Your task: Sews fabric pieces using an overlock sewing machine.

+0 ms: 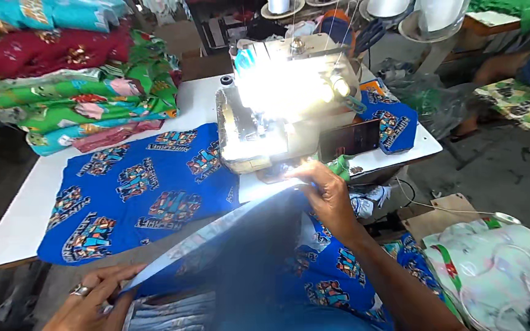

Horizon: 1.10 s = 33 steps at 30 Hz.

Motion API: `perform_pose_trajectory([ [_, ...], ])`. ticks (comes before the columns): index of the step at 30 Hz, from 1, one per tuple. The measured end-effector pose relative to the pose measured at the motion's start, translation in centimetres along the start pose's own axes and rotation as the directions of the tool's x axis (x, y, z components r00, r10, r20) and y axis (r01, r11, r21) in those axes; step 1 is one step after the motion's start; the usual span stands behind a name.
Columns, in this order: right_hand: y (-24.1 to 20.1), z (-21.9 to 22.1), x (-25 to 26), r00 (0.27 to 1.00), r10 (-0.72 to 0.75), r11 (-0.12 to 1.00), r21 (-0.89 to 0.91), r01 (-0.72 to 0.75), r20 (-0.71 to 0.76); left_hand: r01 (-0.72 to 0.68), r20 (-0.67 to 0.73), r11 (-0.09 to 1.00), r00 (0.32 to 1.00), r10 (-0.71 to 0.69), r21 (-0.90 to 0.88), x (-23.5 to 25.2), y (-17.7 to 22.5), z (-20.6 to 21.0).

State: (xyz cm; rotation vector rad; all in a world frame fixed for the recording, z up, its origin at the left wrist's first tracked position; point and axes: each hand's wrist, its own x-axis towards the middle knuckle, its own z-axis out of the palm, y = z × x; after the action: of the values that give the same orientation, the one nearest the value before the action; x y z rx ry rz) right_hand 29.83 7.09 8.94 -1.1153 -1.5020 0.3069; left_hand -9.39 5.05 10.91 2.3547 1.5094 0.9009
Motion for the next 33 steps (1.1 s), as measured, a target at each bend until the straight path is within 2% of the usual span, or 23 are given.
perform_pose_trajectory([
  [2,-0.2,-0.1,-0.2,1.0,-0.023,0.999,-0.035,0.023,-0.018,0.04,-0.044,0.999,0.998,-0.04,0.008,-0.5,-0.5,-0.3],
  [4,-0.4,-0.1,-0.8,1.0,-0.015,0.997,-0.073,0.013,-0.026,0.089,-0.111,0.983,0.988,-0.107,-0.159,-0.9,-0.8,-0.5],
  [7,0.4,0.1,-1.1,1.0,-0.011,0.995,-0.1,0.008,-0.027,0.254,-0.099,0.894,0.946,-0.309,-0.37,-0.5,-0.6,-1.1],
  [9,1.0,0.4,-0.9,1.0,-0.006,0.993,-0.122,0.003,-0.029,0.321,-0.064,0.862,0.925,-0.373,-0.392,1.3,-0.6,-1.6],
  [13,2.3,1.2,1.9,0.996,-0.084,0.957,-0.281,0.07,-0.041,0.273,-0.141,0.94,0.942,-0.305,-0.206,8.6,-1.2,-1.3],
  [16,4.0,2.6,5.0,0.979,-0.201,0.873,-0.458,0.167,-0.025,0.196,-0.206,0.98,0.958,-0.2,-0.038,15.3,-0.6,1.0],
  [19,5.1,3.9,7.0,0.981,-0.193,0.837,-0.524,0.16,-0.008,0.058,-0.075,0.995,0.996,-0.053,0.078,18.3,4.1,5.1],
  [21,5.7,4.4,7.0,0.992,-0.113,0.88,-0.468,0.078,-0.048,-0.167,-0.008,0.976,0.986,0.169,0.138,17.0,7.8,9.9],
  [22,6.0,4.6,6.6,0.997,-0.04,0.917,-0.399,0.009,-0.071,-0.298,0.009,0.946,0.954,0.299,0.129,16.3,8.9,12.3],
  [24,6.4,4.7,5.3,0.988,0.126,0.963,-0.226,-0.144,-0.094,-0.403,0.056,0.902,0.915,0.399,0.153,15.7,9.6,15.1],
  [26,6.5,4.8,3.1,0.966,0.25,0.968,0.016,-0.25,-0.062,-0.365,0.03,0.908,0.93,0.367,0.204,15.8,9.1,15.6],
  [28,6.0,5.2,0.8,0.933,0.358,0.906,0.228,-0.356,0.035,-0.306,0.039,0.921,0.951,0.306,0.24,16.2,8.7,15.0],
  [31,4.6,5.4,-1.5,0.878,0.439,0.789,0.385,-0.479,0.192,-0.28,0.051,0.923,0.96,0.277,0.264,16.6,8.9,14.5],
  [33,3.9,5.5,-1.9,0.84,0.469,0.724,0.426,-0.543,0.273,-0.276,0.069,0.922,0.961,0.268,0.27,16.9,9.2,14.5],
])
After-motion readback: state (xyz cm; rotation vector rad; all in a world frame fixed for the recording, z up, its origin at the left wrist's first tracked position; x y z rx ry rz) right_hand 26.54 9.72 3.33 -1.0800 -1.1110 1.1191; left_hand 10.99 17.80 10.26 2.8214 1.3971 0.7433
